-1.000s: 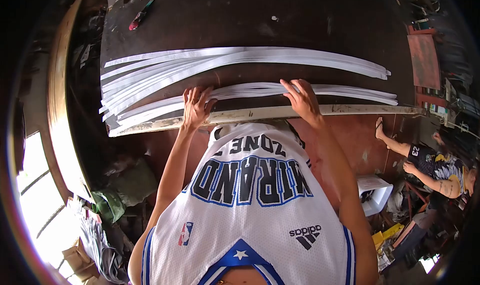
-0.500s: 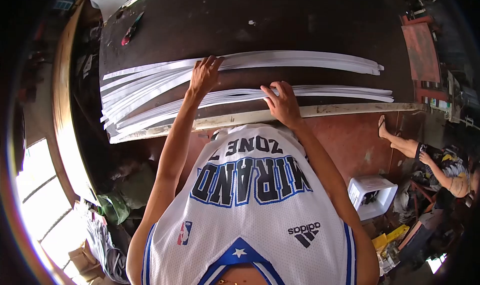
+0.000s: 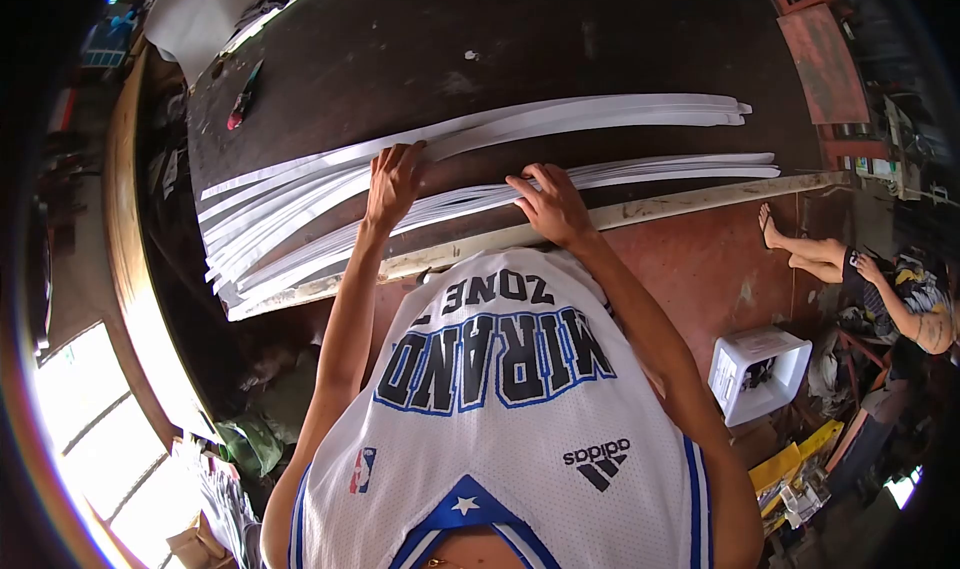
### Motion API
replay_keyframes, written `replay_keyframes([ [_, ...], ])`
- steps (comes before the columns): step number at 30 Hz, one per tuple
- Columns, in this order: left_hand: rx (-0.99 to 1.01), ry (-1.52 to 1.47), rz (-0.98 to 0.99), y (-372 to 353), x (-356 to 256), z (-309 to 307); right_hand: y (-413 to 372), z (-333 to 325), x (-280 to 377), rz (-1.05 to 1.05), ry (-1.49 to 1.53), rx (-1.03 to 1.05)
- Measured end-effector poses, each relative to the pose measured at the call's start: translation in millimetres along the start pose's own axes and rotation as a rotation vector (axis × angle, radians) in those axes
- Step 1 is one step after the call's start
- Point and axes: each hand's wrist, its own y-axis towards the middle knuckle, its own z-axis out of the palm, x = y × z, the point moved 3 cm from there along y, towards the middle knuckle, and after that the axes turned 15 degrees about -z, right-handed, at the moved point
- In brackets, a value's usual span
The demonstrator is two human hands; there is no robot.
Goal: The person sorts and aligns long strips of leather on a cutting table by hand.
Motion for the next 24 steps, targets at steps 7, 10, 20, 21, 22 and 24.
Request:
replay_keyframes([
  [7, 0.033, -0.061, -0.004, -29, -6, 7, -4, -6, 1, 0.003, -0.003, -0.034],
  [10, 0.026, -0.076, 0.009, -34, -8, 7, -2, -11, 3, -0.049, -0.034, -0.039],
  [20, 0.096, 0.141, 0.089, -31, -22, 5, 12, -19, -10, -0.101, 0.043, 0.105],
  [21, 0.091, 0.262, 0.141, -31, -25, 7, 13, -21, -10, -0.116, 0.052, 0.111],
  [22, 0.124, 0.223, 0.121, -32, -26, 8, 12, -20, -9, -0.121, 0.045, 0.115],
  [24, 0.125, 0.242, 0.131, -34, -27, 10, 10, -18, -12, -0.113, 0.016, 0.116],
])
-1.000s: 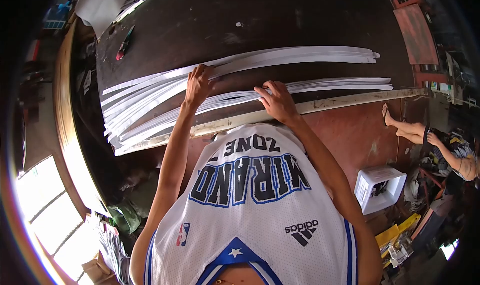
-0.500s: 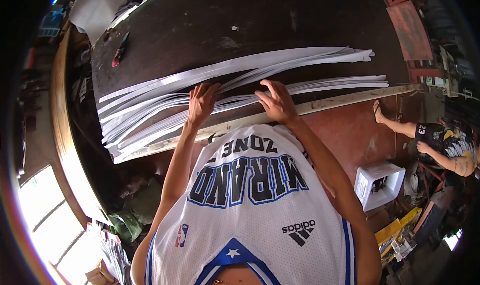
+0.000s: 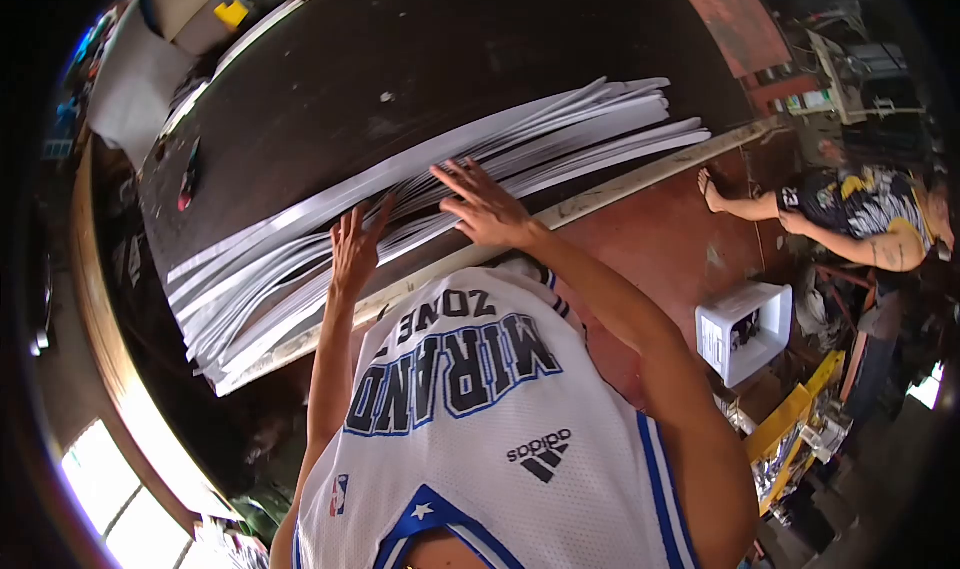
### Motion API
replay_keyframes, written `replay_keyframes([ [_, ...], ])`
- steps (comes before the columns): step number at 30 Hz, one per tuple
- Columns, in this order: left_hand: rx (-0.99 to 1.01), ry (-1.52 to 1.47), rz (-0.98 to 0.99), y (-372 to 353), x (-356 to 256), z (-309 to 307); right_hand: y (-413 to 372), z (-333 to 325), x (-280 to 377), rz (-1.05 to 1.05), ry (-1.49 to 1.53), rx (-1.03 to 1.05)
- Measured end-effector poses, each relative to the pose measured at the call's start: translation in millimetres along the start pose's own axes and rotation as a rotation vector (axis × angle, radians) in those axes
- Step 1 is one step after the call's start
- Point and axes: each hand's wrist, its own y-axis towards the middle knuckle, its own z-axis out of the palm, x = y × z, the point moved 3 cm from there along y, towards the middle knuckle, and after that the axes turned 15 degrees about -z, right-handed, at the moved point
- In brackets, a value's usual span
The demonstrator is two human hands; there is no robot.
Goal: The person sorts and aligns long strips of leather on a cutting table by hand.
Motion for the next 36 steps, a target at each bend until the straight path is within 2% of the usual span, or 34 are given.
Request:
replay_keyframes([
  [7, -0.052, -0.049, 0.018, 1, 2, 4, -1, 11, -5, -0.006, -0.045, 0.086],
  [10, -0.017, -0.078, 0.074, -1, 5, 4, -2, 11, -7, 0.075, 0.088, 0.075],
  [12, 0.019, -0.139, 0.047, -2, 3, -1, 5, -4, -5, 0.021, -0.062, 0.02],
  [13, 0.025, -0.136, 0.042, -2, 2, -1, 7, -3, -8, 0.027, -0.102, 0.072],
  [16, 0.002, -0.156, 0.003, 1, 1, 0, 6, 10, -22, 0.042, -0.087, 0.153],
  [21, 0.017, -0.245, -0.087, 10, -5, -2, 11, 1, -16, -0.014, -0.112, 0.115],
  [26, 0.038, -0.276, -0.015, 8, -7, -4, 9, 8, -19, 0.059, -0.038, 0.201],
  [29, 0.071, -0.315, -0.003, 4, -7, -2, 2, 8, -24, 0.048, -0.009, 0.152],
  [33, 0.089, -0.284, -0.002, 2, -12, 6, -15, -6, -27, -0.015, -0.179, 0.041],
  [36, 0.061, -0.32, 0.009, 2, -11, 4, -27, -5, -31, 0.033, -0.093, 0.061],
])
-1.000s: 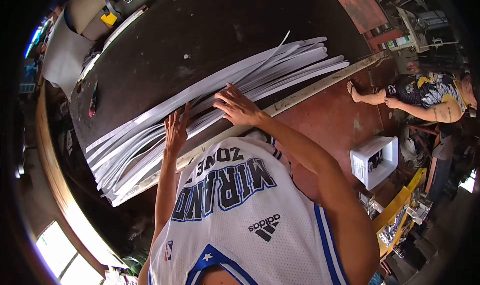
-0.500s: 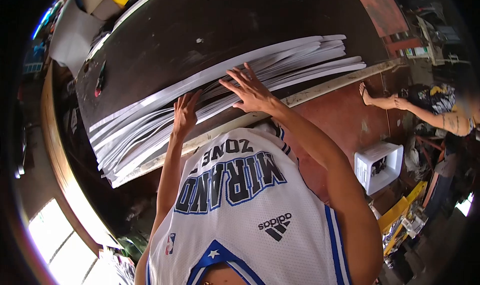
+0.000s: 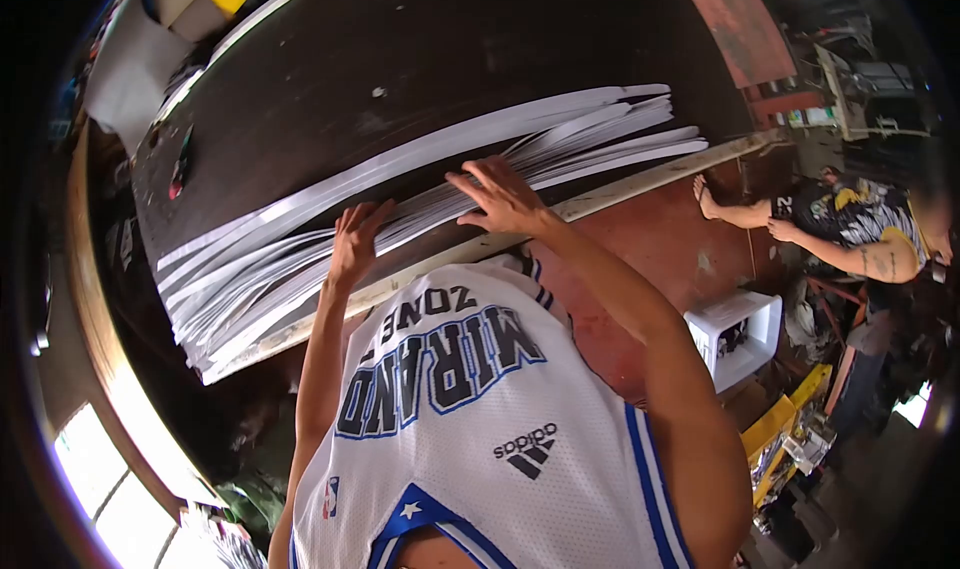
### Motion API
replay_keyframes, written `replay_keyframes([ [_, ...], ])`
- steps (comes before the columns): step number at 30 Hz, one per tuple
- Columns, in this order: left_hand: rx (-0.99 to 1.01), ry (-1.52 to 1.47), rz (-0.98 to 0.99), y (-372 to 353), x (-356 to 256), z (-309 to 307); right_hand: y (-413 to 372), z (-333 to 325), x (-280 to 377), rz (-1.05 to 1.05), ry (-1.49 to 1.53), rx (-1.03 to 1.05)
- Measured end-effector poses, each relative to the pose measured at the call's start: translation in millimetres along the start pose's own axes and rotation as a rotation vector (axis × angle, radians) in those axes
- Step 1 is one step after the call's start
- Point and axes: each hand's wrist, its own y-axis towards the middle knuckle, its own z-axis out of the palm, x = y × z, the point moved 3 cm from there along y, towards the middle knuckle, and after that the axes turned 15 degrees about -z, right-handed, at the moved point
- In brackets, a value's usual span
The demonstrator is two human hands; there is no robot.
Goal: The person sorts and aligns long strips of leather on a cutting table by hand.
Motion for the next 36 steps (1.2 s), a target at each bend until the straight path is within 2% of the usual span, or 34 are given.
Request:
replay_keyframes([
  [4, -0.031, -0.011, 0.033, -4, 1, 1, -17, -27, -16, -0.031, -0.038, 0.005],
  [7, -0.034, -0.018, 0.049, -2, -3, 2, -50, -55, -50, 0.121, -0.153, 0.041],
  [8, -0.033, -0.011, 0.045, -3, -5, 0, -57, -59, -58, 0.104, -0.15, 0.036],
  [11, -0.034, -0.061, 0.042, -5, -2, -4, -70, -50, -63, 0.086, -0.138, 0.061],
  [13, -0.03, -0.042, 0.021, -6, -4, -7, -78, -47, -63, 0.005, -0.204, -0.017],
  [17, -0.054, -0.049, 0.022, -8, -4, -6, -91, -47, -68, 0.081, -0.251, -0.032],
  [21, -0.102, -0.028, 0.054, -14, 1, -13, -84, -59, -60, 0.02, -0.363, -0.026],
  [23, -0.035, 0.131, 0.069, -16, 2, -16, -82, -56, -61, 0.028, -0.349, -0.029],
  [25, -0.002, 0.125, 0.065, -17, 2, -18, -81, -54, -65, 0.038, -0.225, -0.02],
  [27, -0.051, 0.138, 0.08, -18, 7, -19, -80, -58, -62, 0.02, -0.257, -0.047],
  [29, -0.077, 0.139, 0.094, -20, 10, -17, -83, -52, -66, 0.001, -0.211, 0.051],
  [30, -0.077, 0.12, 0.089, -22, 11, -16, -81, -52, -64, -0.04, -0.213, -0.052],
  [32, -0.085, 0.083, 0.073, -22, 7, -19, -80, -56, -55, 0.042, -0.184, 0.006],
  [33, -0.005, 0.146, -0.011, -25, 12, -15, -76, -63, -51, 0.044, -0.228, -0.005],
  [34, -0.038, 0.128, 0.015, -25, 14, -14, -78, -56, -56, 0.083, -0.118, 0.026],
  [36, -0.078, 0.104, 0.05, -15, 6, -10, -78, -56, -63, 0.03, -0.121, -0.024],
])
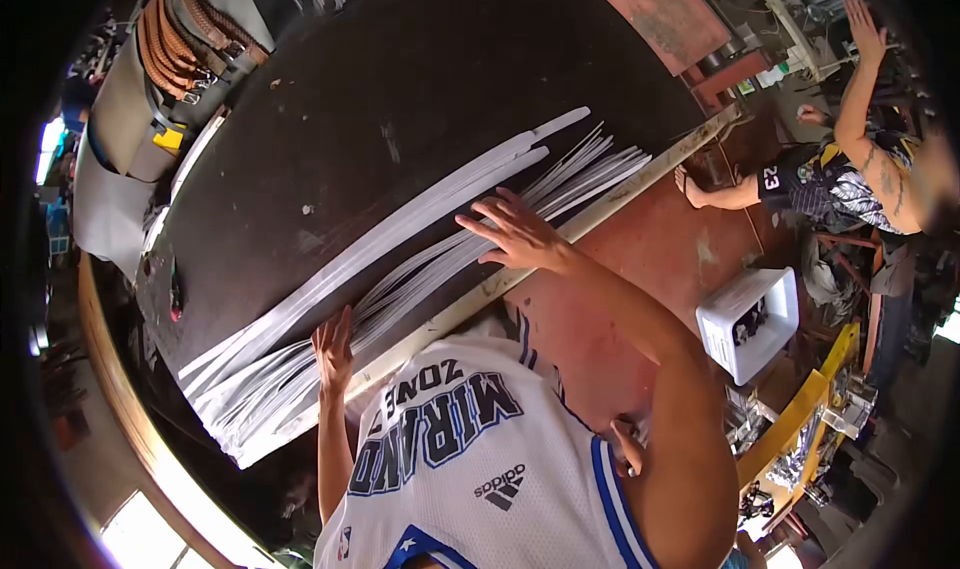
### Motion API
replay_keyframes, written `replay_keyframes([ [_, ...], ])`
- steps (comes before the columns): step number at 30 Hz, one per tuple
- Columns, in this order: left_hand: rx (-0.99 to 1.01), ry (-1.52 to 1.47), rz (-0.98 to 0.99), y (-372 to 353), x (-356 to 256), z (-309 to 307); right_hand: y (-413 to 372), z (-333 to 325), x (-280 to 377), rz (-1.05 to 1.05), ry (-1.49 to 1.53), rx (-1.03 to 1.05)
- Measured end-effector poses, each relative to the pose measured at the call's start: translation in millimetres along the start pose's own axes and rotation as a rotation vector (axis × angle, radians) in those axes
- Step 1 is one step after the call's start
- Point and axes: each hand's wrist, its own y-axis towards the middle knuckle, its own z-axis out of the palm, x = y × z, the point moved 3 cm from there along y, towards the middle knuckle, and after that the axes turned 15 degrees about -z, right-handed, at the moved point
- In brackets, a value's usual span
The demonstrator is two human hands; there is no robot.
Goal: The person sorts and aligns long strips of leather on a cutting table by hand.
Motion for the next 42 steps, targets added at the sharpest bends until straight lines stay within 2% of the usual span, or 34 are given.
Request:
replay_keyframes([
  [2, 0.043, 0.085, -0.024, -9, -2, -8, -5, 4, -1, -0.011, -0.003, 0.001],
  [7, 0.096, 0.055, -0.065, -13, -10, -14, -32, 4, -15, 0.018, -0.105, 0.065],
  [9, 0.093, 0.076, -0.081, -10, -24, -15, -29, -5, -9, -0.018, -0.195, 0.03],
  [10, 0.061, 0.128, -0.016, -10, -29, -12, -29, -1, -11, -0.01, -0.152, 0.033],
  [14, 0.008, 0.169, -0.059, -24, -16, 17, -24, 9, -19, 0.019, -0.099, 0.084],
  [19, -0.033, 0.22, -0.051, -27, -12, 22, -20, -12, -26, 0.05, -0.11, -0.082],
  [27, -0.058, 0.228, -0.049, -24, -9, 22, -36, -14, -38, 0.05, -0.032, 0.042],
  [29, -0.076, 0.227, -0.046, -27, -8, 24, -41, -27, -39, 0.028, -0.055, -0.089],
  [33, -0.086, 0.202, -0.029, -23, -7, 23, -55, -32, -60, 0.08, -0.151, 0.015],
  [35, -0.118, 0.208, -0.02, -19, -8, 26, -59, -27, -56, 0.175, -0.137, -0.021],
  [37, -0.112, 0.253, -0.033, -18, -7, 28, -65, -31, -59, 0.157, -0.135, -0.035],
  [39, -0.116, 0.174, -0.025, -17, -7, 28, -70, -41, -69, 0.246, -0.165, 0.041],
  [42, -0.088, 0.227, -0.059, -15, -17, 25, -85, -49, -81, 0.216, -0.174, 0.032],
])
